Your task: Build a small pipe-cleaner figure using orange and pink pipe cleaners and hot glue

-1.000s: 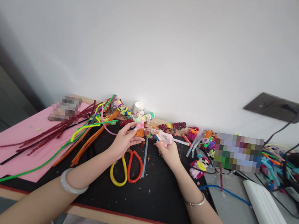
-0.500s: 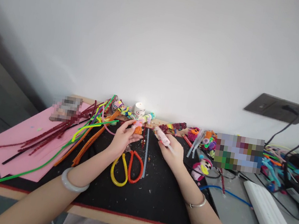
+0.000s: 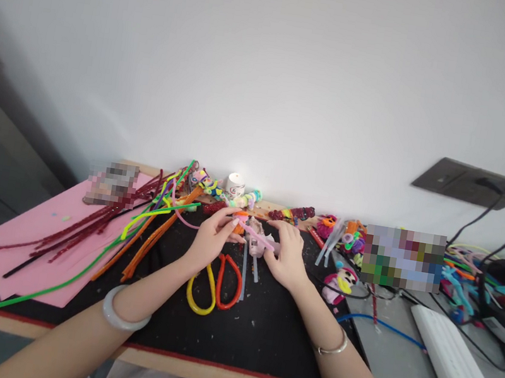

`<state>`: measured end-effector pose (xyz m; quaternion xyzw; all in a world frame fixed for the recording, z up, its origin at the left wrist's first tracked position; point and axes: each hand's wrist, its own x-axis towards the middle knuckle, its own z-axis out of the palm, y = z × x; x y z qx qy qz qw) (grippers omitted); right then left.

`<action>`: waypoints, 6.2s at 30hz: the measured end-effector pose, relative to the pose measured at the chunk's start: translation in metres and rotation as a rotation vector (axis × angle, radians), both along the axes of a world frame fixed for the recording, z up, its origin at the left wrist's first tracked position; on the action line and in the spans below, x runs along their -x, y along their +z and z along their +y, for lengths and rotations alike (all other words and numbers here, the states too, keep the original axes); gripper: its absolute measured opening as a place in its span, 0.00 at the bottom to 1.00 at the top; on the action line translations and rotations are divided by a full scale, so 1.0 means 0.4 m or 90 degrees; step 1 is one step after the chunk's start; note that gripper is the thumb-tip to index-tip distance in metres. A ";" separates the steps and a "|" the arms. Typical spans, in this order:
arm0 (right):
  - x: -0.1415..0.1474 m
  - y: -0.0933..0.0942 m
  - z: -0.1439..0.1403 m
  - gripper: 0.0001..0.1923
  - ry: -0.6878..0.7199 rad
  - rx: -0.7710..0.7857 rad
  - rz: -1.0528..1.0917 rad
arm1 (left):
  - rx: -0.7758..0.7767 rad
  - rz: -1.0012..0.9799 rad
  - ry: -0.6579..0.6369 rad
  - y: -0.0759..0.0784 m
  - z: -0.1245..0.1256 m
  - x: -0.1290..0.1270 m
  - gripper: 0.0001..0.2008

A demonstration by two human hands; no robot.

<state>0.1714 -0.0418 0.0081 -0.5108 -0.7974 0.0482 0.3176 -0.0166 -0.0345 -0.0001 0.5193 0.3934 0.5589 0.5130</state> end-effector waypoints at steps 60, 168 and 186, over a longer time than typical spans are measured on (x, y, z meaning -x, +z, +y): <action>0.044 -0.005 -0.021 0.04 0.029 0.128 0.454 | 0.084 -0.104 -0.241 0.017 -0.034 -0.021 0.20; 0.043 -0.008 -0.045 0.09 0.140 -0.084 0.020 | 0.009 0.130 -0.097 -0.020 -0.021 -0.018 0.18; 0.020 -0.015 -0.012 0.24 -0.144 0.091 -0.163 | 0.106 -0.073 -0.048 -0.009 0.002 0.001 0.17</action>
